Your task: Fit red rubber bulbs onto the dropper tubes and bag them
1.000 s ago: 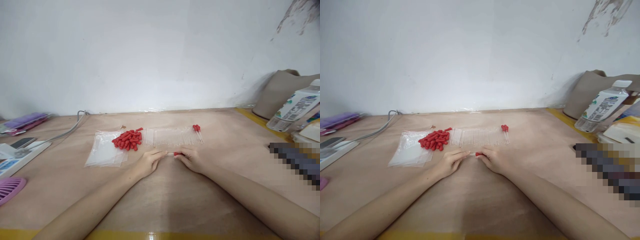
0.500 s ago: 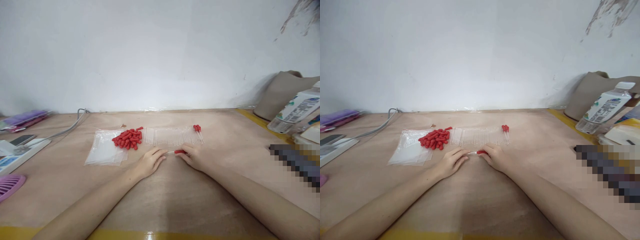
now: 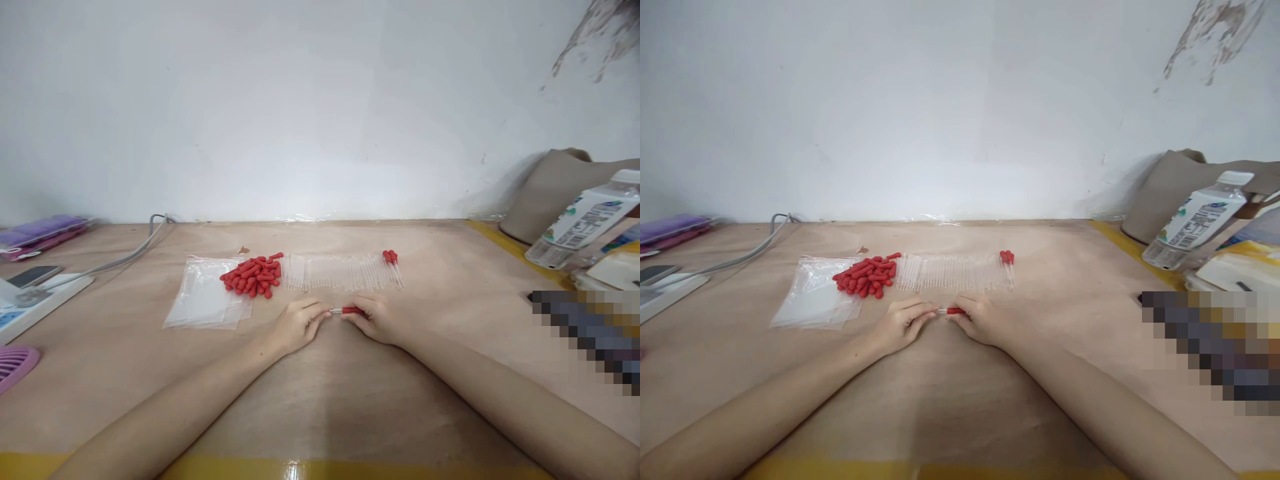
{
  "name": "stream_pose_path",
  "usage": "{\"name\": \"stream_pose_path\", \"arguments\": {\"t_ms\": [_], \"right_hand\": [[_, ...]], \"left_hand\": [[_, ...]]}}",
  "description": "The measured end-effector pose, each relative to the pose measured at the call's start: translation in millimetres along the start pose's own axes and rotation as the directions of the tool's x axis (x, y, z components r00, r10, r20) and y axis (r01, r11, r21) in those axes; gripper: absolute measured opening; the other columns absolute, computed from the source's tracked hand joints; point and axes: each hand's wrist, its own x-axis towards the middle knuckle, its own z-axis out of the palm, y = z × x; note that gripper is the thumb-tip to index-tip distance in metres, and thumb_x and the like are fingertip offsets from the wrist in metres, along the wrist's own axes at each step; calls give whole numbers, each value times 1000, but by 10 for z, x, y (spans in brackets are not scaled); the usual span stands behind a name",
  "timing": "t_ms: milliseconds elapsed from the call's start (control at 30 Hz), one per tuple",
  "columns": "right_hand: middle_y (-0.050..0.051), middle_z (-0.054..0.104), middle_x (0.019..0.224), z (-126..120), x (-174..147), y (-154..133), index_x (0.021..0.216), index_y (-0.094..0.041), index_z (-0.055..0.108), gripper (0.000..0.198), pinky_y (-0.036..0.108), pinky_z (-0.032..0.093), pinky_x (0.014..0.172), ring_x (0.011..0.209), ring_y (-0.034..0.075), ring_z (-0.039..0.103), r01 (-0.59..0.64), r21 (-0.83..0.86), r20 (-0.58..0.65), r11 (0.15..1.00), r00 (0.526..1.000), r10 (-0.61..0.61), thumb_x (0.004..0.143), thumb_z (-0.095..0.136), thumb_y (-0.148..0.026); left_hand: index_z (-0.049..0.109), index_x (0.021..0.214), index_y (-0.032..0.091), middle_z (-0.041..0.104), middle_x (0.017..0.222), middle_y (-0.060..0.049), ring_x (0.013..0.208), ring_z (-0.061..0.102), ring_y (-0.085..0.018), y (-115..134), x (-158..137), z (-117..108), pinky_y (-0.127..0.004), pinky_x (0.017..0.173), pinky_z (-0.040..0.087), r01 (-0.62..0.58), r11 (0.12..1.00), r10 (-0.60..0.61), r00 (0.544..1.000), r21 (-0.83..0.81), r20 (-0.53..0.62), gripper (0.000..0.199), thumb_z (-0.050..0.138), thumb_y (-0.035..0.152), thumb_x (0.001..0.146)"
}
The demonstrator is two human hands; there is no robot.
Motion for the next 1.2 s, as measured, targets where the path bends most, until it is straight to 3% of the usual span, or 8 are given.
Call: {"name": "stream_pose_path", "arguments": {"t_ms": [367, 467, 567, 767, 867, 967, 1067, 1200], "right_hand": [[5, 63, 76, 0, 78, -71, 83, -17, 60, 14, 26, 46, 63, 70, 14, 57, -2, 21, 28, 1000, 1000, 2, 86, 49, -26], [4, 65, 79, -70, 103, -94, 84, -19, 61, 12, 27, 47, 67, 73, 15, 59, -88, 85, 58, 992, 995, 84, 84, 51, -26], [4, 66, 82, -79, 119, -101, 85, -20, 61, 12, 29, 48, 69, 75, 15, 61, -237, 296, 37, 925, 971, 237, 79, 57, -30], [0, 64, 77, -125, 211, 3, 87, -21, 56, 33, 28, 49, 66, 70, 13, 60, -365, 737, -1, 569, 841, 541, 64, 71, -39], [0, 63, 77, -406, 284, 275, 93, -22, 59, 34, 25, 47, 65, 69, 11, 59, -368, 782, -61, 503, 758, 649, 66, 69, -41], [0, 60, 68, -744, 291, 706, 96, -20, 62, 32, 23, 46, 56, 57, 10, 55, -554, 677, -96, 484, 586, 805, 69, 66, -36], [2, 61, 68, -917, 226, 1123, 94, -18, 64, 23, 23, 45, 53, 54, 10, 54, -794, 354, -198, 494, 452, 870, 75, 57, -29], [6, 64, 67, -844, 149, 1430, 90, -14, 67, 23, 29, 46, 59, 62, 18, 59, -865, 210, -216, 456, 414, 884, 72, 59, -25]], "left_hand": [[63, 98, 13, 64, 78, -7, 69, 59, -15, 4, 9, 6, -26, 63, 48, 11, 1000, -11, 1000, -5, 18, 24, 42, 20, 89], [63, 100, 14, 64, 77, -6, 68, 58, -14, -2, 13, 8, -26, 63, 48, 51, 998, -50, 999, -25, 20, 23, 43, 21, 89], [62, 100, 15, 64, 79, -5, 69, 59, -14, 3, 29, 6, -26, 65, 48, 105, 993, -106, 994, -60, -5, 23, 44, 23, 89], [51, 119, 18, 63, 103, -8, 90, 60, -17, 43, 50, -51, -30, 78, 49, 148, 977, -143, 989, -154, 43, 34, 49, 31, 87], [47, 122, 18, 61, 107, -9, 92, 59, -17, 46, 44, -65, -32, 81, 49, 171, 972, -165, 985, -163, 49, 36, 47, 31, 88], [48, 121, 18, 60, 110, -9, 93, 59, -18, 42, 44, -48, -33, 82, 48, 177, 973, -168, 983, -147, 69, 35, 45, 30, 88], [50, 118, 18, 60, 109, -9, 94, 58, -18, 44, 53, -30, -33, 81, 48, 167, 979, -157, 984, -120, 87, 32, 44, 30, 88], [54, 111, 17, 62, 101, -9, 90, 59, -18, 44, 61, -28, -32, 79, 48, 157, 984, -148, 983, -87, 107, 29, 43, 30, 89]]}}
